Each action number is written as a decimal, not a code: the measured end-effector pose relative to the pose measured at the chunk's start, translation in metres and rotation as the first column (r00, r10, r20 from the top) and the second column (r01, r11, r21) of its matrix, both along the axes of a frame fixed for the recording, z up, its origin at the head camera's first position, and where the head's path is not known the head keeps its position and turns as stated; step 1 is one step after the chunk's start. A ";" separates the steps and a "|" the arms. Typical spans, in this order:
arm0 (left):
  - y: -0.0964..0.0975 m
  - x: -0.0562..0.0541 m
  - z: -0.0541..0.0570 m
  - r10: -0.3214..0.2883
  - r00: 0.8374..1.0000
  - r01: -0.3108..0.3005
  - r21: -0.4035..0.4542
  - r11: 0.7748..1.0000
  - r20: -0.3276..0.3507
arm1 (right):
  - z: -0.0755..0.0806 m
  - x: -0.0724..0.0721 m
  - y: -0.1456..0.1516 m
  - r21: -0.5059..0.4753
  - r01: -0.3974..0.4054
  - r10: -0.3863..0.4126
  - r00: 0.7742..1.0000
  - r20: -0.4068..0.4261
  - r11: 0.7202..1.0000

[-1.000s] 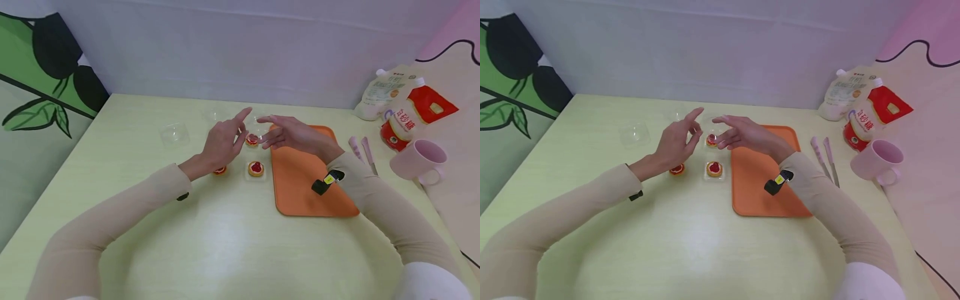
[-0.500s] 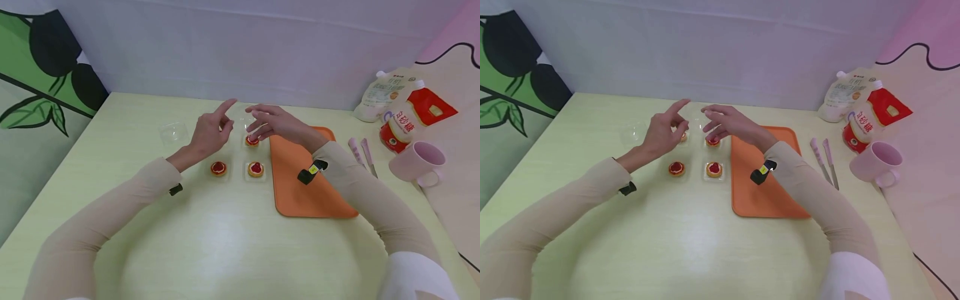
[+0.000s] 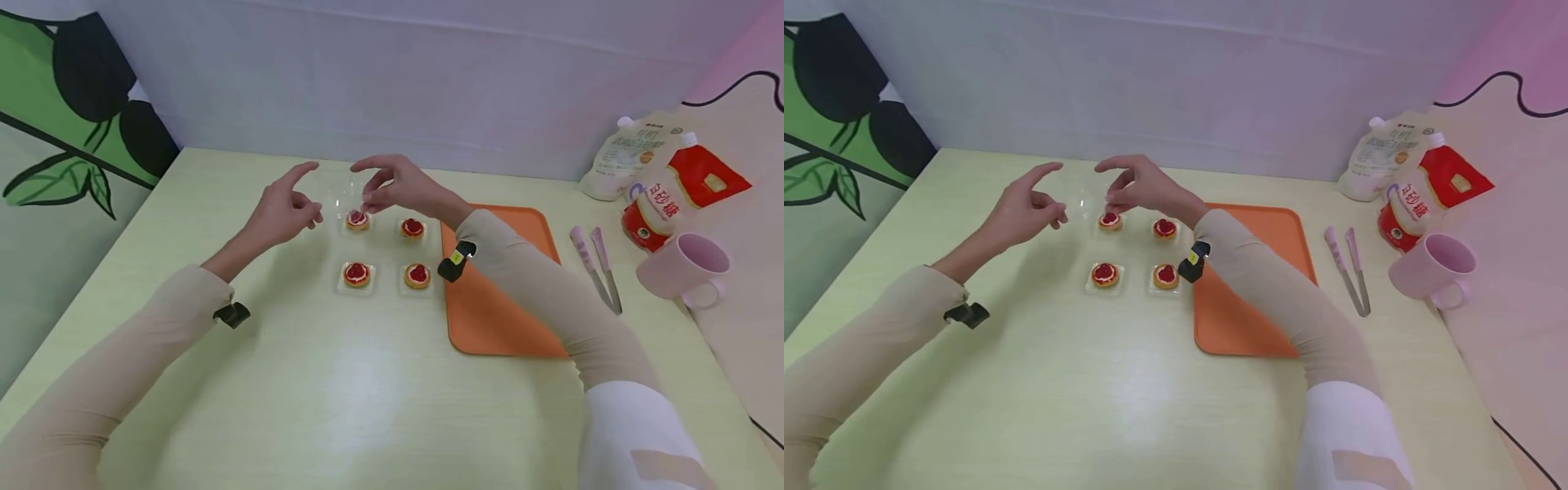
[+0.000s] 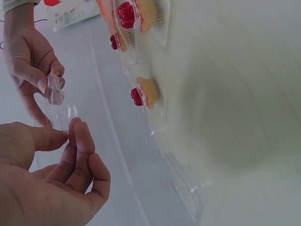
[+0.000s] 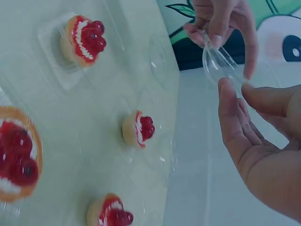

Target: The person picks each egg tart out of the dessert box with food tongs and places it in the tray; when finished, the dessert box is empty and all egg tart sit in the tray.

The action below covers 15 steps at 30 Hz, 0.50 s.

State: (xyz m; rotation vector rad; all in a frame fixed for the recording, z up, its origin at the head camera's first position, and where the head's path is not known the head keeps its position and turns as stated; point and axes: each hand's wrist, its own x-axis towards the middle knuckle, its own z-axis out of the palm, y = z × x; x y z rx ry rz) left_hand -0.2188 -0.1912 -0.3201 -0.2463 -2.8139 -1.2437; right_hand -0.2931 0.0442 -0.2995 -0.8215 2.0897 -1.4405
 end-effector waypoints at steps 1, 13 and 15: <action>-0.005 0.002 0.001 -0.004 0.999 0.004 -0.009 1.000 0.035 | -0.002 0.000 -0.006 0.004 -0.005 0.005 1.000 -0.008 1.000; -0.062 0.020 -0.007 -0.074 0.944 0.085 -0.020 0.996 0.321 | -0.026 0.008 -0.066 0.080 -0.026 0.012 0.986 0.165 0.996; -0.069 0.022 -0.010 -0.081 0.932 0.098 -0.030 0.995 0.353 | -0.031 0.009 -0.075 0.097 -0.033 0.016 0.985 0.170 0.995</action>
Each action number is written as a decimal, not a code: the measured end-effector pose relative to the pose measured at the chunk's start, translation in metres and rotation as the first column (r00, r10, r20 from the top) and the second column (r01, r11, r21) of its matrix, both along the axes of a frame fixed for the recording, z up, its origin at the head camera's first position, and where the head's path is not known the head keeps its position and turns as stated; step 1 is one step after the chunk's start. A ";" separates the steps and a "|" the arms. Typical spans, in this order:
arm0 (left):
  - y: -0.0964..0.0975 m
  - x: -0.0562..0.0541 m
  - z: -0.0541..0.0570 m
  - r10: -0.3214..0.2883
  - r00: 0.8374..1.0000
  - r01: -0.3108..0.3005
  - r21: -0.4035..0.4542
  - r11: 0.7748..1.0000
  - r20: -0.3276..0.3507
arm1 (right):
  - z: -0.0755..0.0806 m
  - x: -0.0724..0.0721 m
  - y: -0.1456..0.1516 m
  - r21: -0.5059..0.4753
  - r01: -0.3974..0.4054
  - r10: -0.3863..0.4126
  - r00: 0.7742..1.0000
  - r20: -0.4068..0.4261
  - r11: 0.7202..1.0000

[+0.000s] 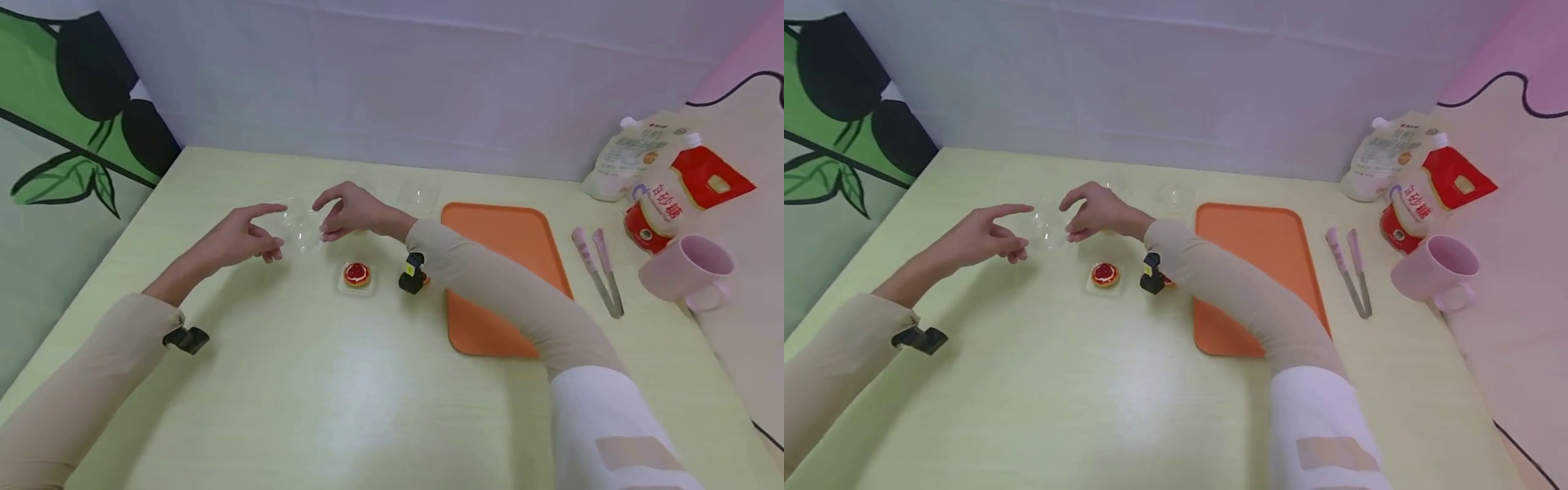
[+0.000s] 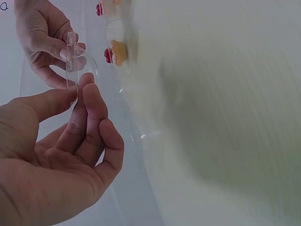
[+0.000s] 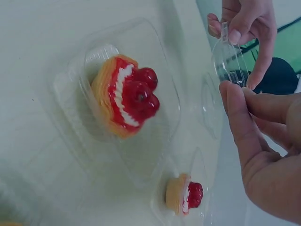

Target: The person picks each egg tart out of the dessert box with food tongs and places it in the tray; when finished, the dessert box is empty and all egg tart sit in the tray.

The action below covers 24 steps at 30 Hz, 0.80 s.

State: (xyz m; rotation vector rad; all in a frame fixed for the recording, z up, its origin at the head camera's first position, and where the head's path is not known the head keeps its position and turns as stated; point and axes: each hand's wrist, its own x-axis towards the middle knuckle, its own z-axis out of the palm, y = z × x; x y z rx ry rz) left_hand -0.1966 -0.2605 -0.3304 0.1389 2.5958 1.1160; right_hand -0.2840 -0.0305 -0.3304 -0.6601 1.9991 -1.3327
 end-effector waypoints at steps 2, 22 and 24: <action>-0.007 0.002 -0.003 -0.011 1.000 0.011 -0.021 1.000 0.023 | -0.003 0.002 -0.008 0.015 -0.010 0.010 1.000 -0.012 1.000; -0.023 0.002 -0.036 -0.103 0.988 0.103 -0.001 0.995 0.114 | -0.013 0.015 -0.033 0.344 -0.081 0.149 0.973 -0.176 0.936; -0.024 0.003 -0.037 -0.098 0.989 0.100 -0.010 0.995 0.107 | -0.012 0.015 -0.033 0.351 -0.084 0.158 0.969 -0.188 0.933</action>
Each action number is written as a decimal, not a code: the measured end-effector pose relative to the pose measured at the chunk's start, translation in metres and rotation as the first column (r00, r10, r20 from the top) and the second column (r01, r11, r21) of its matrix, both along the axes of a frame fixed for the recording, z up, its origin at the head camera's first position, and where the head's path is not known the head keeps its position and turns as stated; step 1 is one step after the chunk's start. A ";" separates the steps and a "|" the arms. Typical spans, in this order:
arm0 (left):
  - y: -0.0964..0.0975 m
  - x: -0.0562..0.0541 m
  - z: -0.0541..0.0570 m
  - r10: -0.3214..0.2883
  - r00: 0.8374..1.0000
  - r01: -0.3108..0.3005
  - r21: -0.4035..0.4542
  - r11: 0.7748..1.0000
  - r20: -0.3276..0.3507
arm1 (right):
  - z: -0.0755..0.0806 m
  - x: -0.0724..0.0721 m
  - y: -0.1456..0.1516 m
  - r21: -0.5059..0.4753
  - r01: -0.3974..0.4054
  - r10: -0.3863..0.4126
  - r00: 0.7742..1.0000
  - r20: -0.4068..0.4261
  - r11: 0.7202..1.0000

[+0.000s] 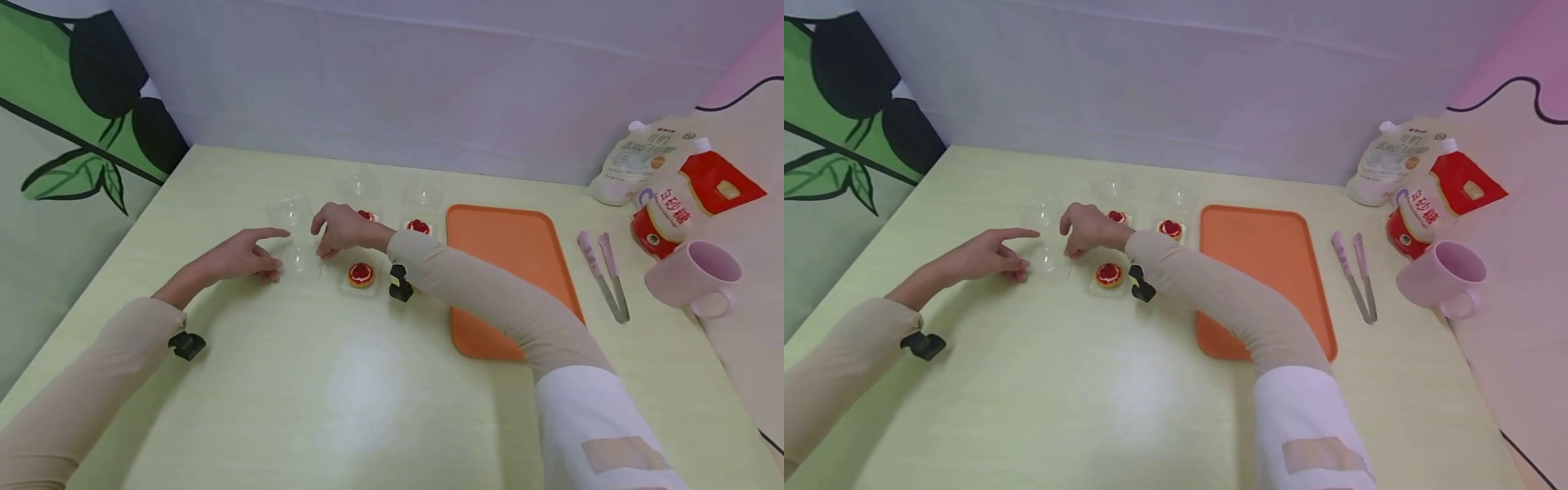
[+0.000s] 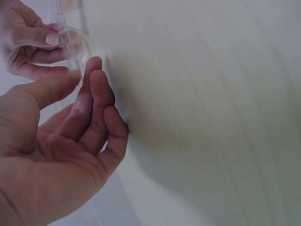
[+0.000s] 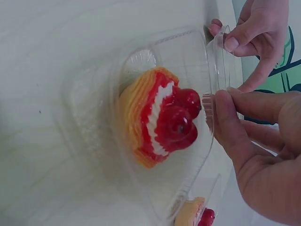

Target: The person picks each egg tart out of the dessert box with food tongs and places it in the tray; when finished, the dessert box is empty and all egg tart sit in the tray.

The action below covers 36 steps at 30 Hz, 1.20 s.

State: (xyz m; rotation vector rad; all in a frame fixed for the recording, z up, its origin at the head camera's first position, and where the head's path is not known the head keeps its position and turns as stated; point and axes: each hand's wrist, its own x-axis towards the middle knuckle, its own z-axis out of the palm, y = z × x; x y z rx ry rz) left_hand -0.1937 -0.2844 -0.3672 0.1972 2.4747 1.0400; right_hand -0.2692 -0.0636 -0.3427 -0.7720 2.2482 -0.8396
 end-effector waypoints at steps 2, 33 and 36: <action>0.000 0.000 0.000 0.003 1.000 -0.003 -0.008 1.000 -0.006 | 0.001 -0.001 0.001 0.000 -0.006 0.006 1.000 -0.011 1.000; 0.055 -0.052 0.032 -0.188 0.917 0.063 -0.337 0.939 -0.351 | 0.016 -0.022 0.356 -0.216 0.562 -0.602 0.734 -0.316 0.799; 0.070 -0.068 0.027 -0.259 0.912 0.120 -0.397 0.910 -0.318 | 0.005 -0.018 0.388 -0.110 0.630 -0.629 0.713 -0.311 0.769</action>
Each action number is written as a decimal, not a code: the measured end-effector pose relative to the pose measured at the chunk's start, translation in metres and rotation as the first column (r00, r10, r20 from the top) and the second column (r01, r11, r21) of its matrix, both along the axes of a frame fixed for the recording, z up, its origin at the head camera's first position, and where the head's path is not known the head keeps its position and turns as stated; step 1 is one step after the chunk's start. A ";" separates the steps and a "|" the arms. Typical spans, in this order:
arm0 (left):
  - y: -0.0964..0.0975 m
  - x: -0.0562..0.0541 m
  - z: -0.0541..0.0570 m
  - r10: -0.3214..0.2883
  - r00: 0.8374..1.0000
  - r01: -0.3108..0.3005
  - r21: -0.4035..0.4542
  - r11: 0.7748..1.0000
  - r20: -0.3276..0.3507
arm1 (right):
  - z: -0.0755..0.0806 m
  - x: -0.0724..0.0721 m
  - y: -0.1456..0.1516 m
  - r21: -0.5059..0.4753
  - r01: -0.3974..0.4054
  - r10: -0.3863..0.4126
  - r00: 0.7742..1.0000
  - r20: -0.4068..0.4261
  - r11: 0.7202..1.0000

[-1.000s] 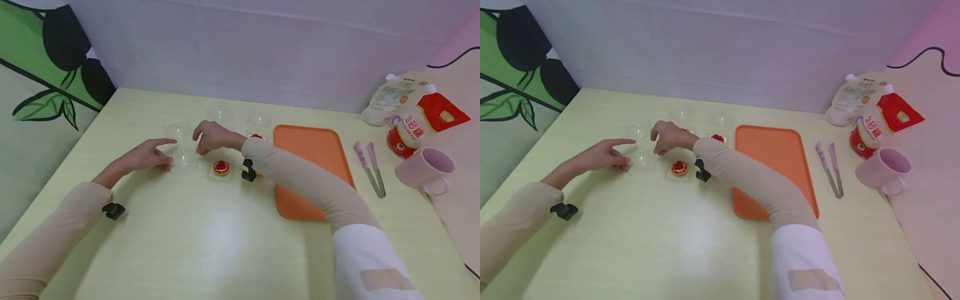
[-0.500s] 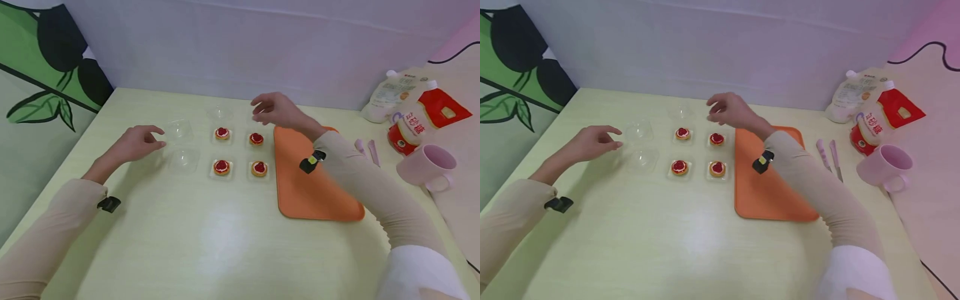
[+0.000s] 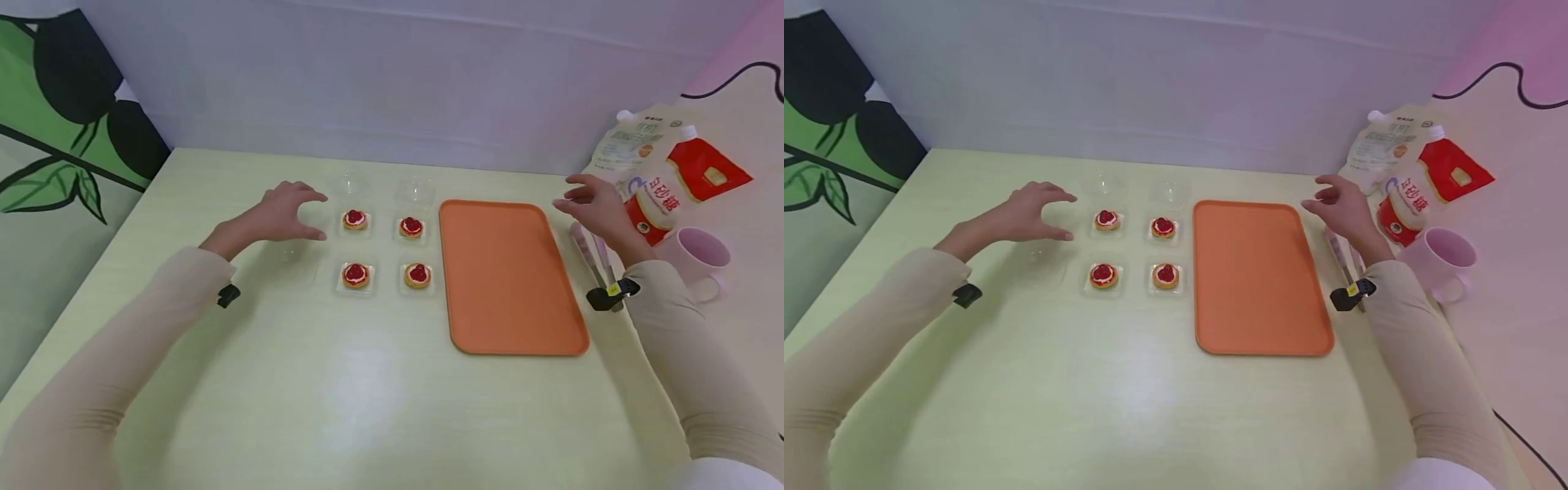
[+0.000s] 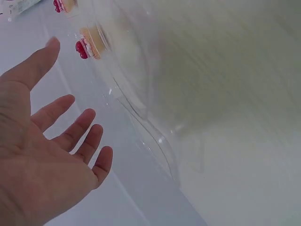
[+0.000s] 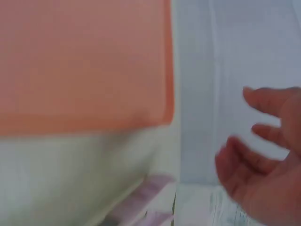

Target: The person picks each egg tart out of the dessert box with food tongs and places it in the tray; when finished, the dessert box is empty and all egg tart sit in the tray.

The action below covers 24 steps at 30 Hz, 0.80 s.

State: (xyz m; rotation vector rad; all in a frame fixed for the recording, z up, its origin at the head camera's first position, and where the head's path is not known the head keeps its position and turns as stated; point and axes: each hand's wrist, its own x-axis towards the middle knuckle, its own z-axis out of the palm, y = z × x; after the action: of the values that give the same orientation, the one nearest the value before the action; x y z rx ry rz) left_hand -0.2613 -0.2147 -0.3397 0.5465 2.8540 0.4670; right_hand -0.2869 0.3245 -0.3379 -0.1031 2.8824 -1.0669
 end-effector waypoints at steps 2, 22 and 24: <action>0.009 -0.008 -0.004 -0.028 0.999 0.029 -0.035 0.999 0.015 | -0.007 0.004 0.016 0.061 0.030 -0.033 0.997 0.065 0.998; 0.041 -0.031 -0.014 -0.016 1.000 0.017 -0.096 0.995 0.011 | -0.046 0.036 0.050 0.357 0.036 -0.132 0.959 0.250 0.933; 0.043 -0.033 -0.015 -0.022 1.000 0.023 -0.094 0.995 0.004 | -0.046 0.036 0.051 0.366 0.042 -0.144 0.956 0.256 0.930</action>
State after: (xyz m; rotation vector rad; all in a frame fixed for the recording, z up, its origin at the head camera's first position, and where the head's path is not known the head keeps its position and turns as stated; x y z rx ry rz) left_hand -0.2944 -0.1721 -0.3543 0.5596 2.8464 0.3272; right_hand -0.2506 0.3754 -0.3836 0.1921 2.7827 -0.4982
